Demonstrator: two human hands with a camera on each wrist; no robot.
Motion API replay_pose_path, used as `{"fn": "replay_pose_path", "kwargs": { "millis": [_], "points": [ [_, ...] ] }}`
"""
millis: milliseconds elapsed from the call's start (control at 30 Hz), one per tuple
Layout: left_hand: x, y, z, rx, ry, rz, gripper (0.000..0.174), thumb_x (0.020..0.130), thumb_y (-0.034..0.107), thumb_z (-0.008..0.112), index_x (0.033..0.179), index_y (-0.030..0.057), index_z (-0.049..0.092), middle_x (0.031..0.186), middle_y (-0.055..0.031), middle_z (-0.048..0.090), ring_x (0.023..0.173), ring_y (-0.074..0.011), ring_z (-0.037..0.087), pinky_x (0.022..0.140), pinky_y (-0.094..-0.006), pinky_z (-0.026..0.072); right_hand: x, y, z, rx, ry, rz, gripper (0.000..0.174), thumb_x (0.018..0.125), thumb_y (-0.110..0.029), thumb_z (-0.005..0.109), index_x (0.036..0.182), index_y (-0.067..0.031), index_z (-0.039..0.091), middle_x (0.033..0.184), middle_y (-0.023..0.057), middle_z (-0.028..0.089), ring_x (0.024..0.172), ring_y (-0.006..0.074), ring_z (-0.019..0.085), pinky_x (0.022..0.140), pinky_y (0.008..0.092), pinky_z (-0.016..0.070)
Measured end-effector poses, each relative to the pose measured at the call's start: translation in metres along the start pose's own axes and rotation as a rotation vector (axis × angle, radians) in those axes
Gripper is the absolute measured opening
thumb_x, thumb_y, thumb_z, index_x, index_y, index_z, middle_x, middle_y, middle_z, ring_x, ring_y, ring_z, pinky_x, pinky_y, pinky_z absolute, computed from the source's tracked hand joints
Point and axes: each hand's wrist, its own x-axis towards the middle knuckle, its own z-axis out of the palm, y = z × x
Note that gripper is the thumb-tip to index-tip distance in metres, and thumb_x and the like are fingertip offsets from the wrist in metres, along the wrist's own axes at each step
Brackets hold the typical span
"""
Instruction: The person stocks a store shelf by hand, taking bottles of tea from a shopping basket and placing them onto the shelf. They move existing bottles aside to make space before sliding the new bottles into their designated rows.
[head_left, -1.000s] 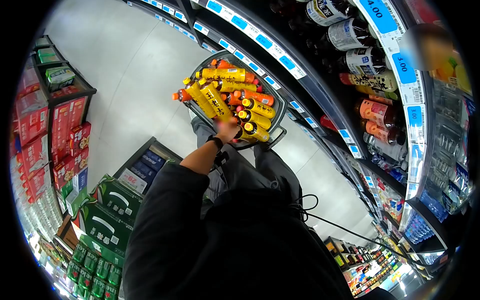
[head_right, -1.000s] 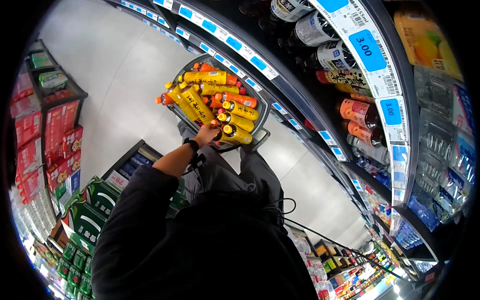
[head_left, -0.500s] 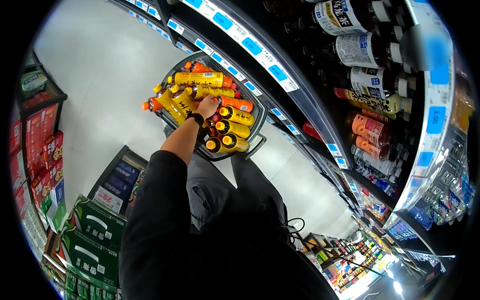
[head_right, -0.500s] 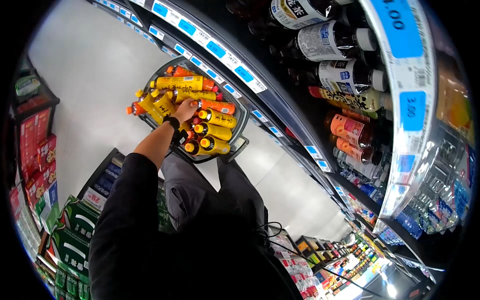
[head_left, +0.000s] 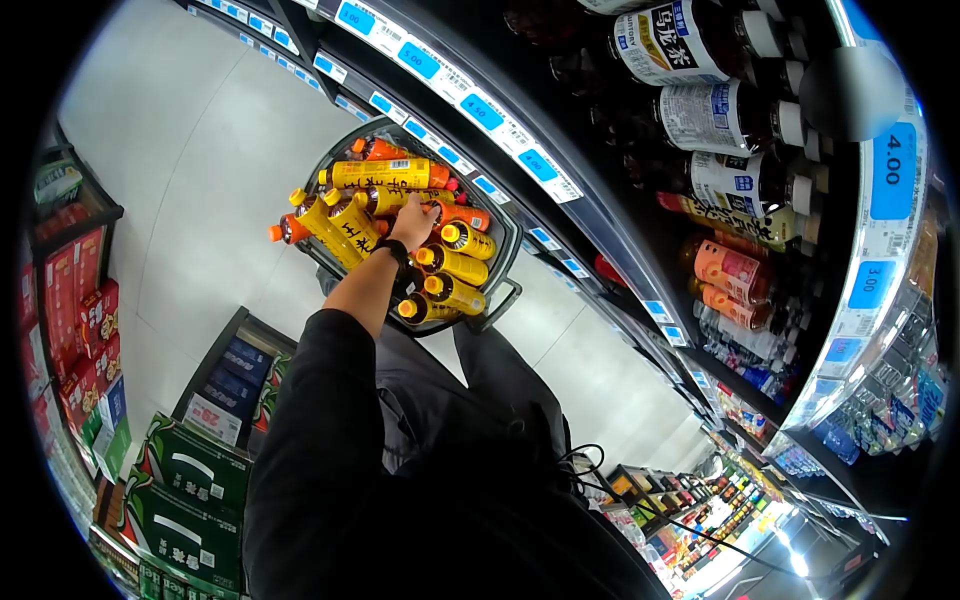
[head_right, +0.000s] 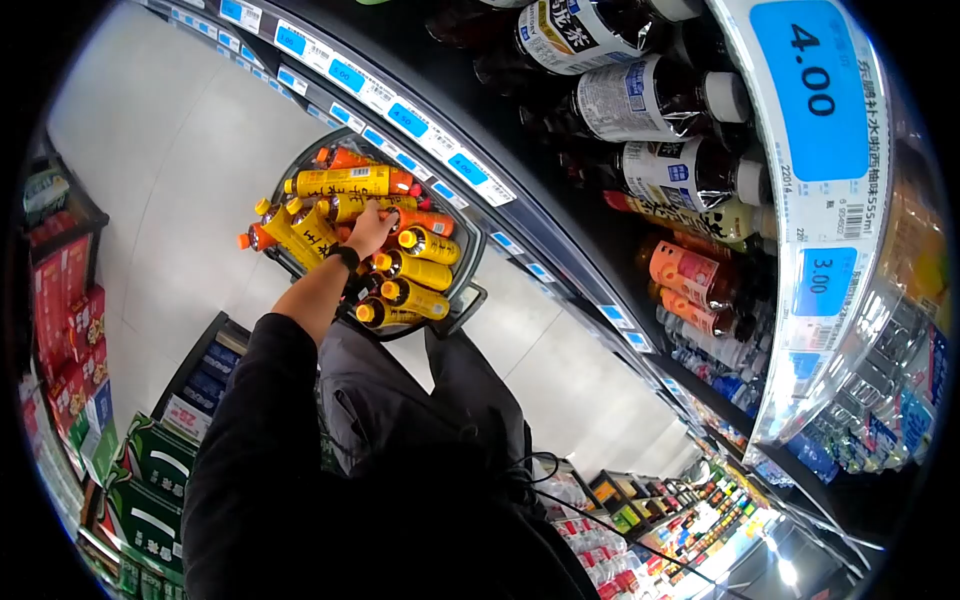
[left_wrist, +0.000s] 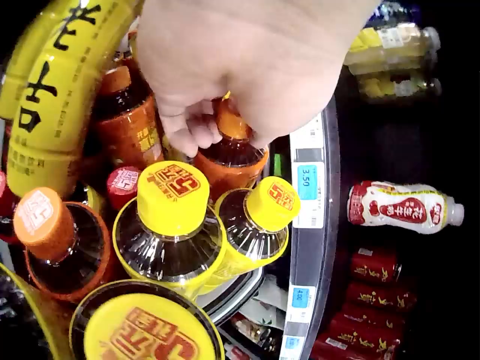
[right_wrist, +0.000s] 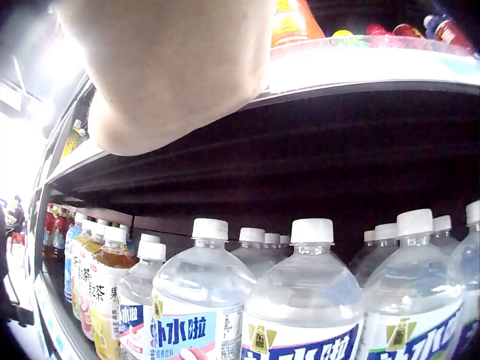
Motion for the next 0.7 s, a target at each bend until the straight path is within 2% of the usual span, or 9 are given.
{"fn": "replay_pose_path", "kwargs": {
  "millis": [67, 100, 167, 233, 333, 433, 533, 667, 700],
  "points": [
    [-0.006, 0.013, -0.001, 0.097, 0.001, 0.118, 0.039, 0.092, 0.027, 0.06, 0.112, -0.0023, 0.044, 0.103, -0.0297, 0.063, 0.103, -0.0457, 0.059, 0.086, -0.0477, 0.0475, -0.009, 0.031, -0.007, 0.052, -0.054, 0.084, 0.035, 0.104, -0.026, 0.039, 0.098, 0.0044, 0.054, 0.095, 0.0242, 0.057, 0.083, 0.043, 0.052, 0.079, 0.0504, 0.0383],
    [-0.01, 0.022, -0.002, 0.097, 0.001, 0.121, 0.039, 0.092, 0.027, 0.06, 0.112, -0.0023, 0.044, 0.103, -0.0297, 0.063, 0.103, -0.0457, 0.059, 0.086, -0.0477, 0.0475, -0.014, 0.077, -0.009, 0.18, -0.318, 0.73, 0.034, 0.104, -0.026, 0.039, 0.099, 0.0041, 0.055, 0.095, 0.0242, 0.057, 0.083, 0.0429, 0.052, 0.079, 0.0504, 0.0383],
    [-0.02, 0.04, -0.007, 0.052, -0.039, 0.09, 0.037, 0.091, 0.025, 0.06, 0.111, -0.0017, 0.044, 0.102, -0.0301, 0.061, 0.1, -0.0475, 0.058, 0.083, -0.0493, 0.0467, -0.014, 0.077, -0.008, 0.306, -0.577, 1.382, 0.033, 0.104, -0.025, 0.039, 0.099, 0.0037, 0.055, 0.095, 0.0242, 0.057, 0.083, 0.0429, 0.052, 0.079, 0.0503, 0.0384],
    [-0.022, 0.045, -0.01, 0.01, -0.081, 0.075, 0.034, 0.092, 0.023, 0.06, 0.11, -0.0008, 0.044, 0.101, -0.0294, 0.059, 0.099, -0.0476, 0.056, 0.082, -0.0498, 0.0453, 0.005, -0.007, 0.0, 0.002, 0.042, -0.043, 0.033, 0.104, -0.025, 0.039, 0.096, 0.0027, 0.054, 0.09, 0.0227, 0.056, 0.079, 0.0408, 0.051, 0.078, 0.0494, 0.0383],
    [-0.031, 0.05, -0.009, 0.109, -0.008, 0.338, 0.027, 0.093, 0.018, 0.06, 0.107, 0.0001, 0.044, 0.098, -0.0263, 0.057, 0.095, -0.045, 0.054, 0.079, -0.0498, 0.0445, 0.01, -0.014, -0.008, 0.257, -0.019, 0.215, 0.033, 0.104, -0.026, 0.039, 0.093, 0.0016, 0.053, 0.086, 0.0202, 0.054, 0.075, 0.0381, 0.049, 0.075, 0.0475, 0.0387],
    [-0.041, 0.055, -0.009, 0.179, -0.008, 0.418, 0.027, 0.093, 0.017, 0.06, 0.106, 0.0, 0.044, 0.099, -0.0257, 0.056, 0.093, -0.0448, 0.054, 0.078, -0.0504, 0.0447, 0.008, -0.005, -0.003, 0.055, 0.007, -0.011, 0.035, 0.105, -0.027, 0.039, 0.089, 0.0014, 0.051, 0.082, 0.018, 0.051, 0.072, 0.0362, 0.047, 0.073, 0.0457, 0.0388],
    [-0.055, 0.073, -0.016, 0.131, 0.057, 0.49, 0.025, 0.091, 0.015, 0.061, 0.104, 0.0007, 0.044, 0.096, -0.025, 0.056, 0.091, -0.0453, 0.054, 0.077, -0.0503, 0.0449, 0.01, -0.016, -0.009, 0.177, -0.031, 0.182, 0.035, 0.104, -0.028, 0.04, 0.09, 0.0022, 0.052, 0.084, 0.0181, 0.054, 0.074, 0.0371, 0.05, 0.071, 0.0458, 0.0395],
    [-0.073, 0.094, -0.032, 0.09, 0.127, 0.561, 0.024, 0.088, 0.013, 0.063, 0.101, 0.0017, 0.046, 0.094, -0.0237, 0.055, 0.089, -0.0451, 0.054, 0.075, -0.0497, 0.0447, 0.007, -0.016, -0.009, 0.025, -0.071, 0.145, 0.037, 0.104, -0.029, 0.04, 0.092, 0.0033, 0.054, 0.086, 0.0193, 0.057, 0.074, 0.0382, 0.055, 0.067, 0.046, 0.0418],
    [-0.078, 0.1, -0.037, 0.093, 0.145, 0.593, 0.025, 0.088, 0.013, 0.064, 0.1, 0.002, 0.046, 0.095, -0.0235, 0.055, 0.089, -0.045, 0.054, 0.075, -0.0495, 0.0448, 0.013, -0.02, -0.005, -0.005, 0.025, 0.049, 0.037, 0.103, -0.03, 0.043, 0.091, 0.0032, 0.055, 0.085, 0.0191, 0.058, 0.073, 0.0348, 0.055, 0.067, 0.0443, 0.0428]
  ]
}}
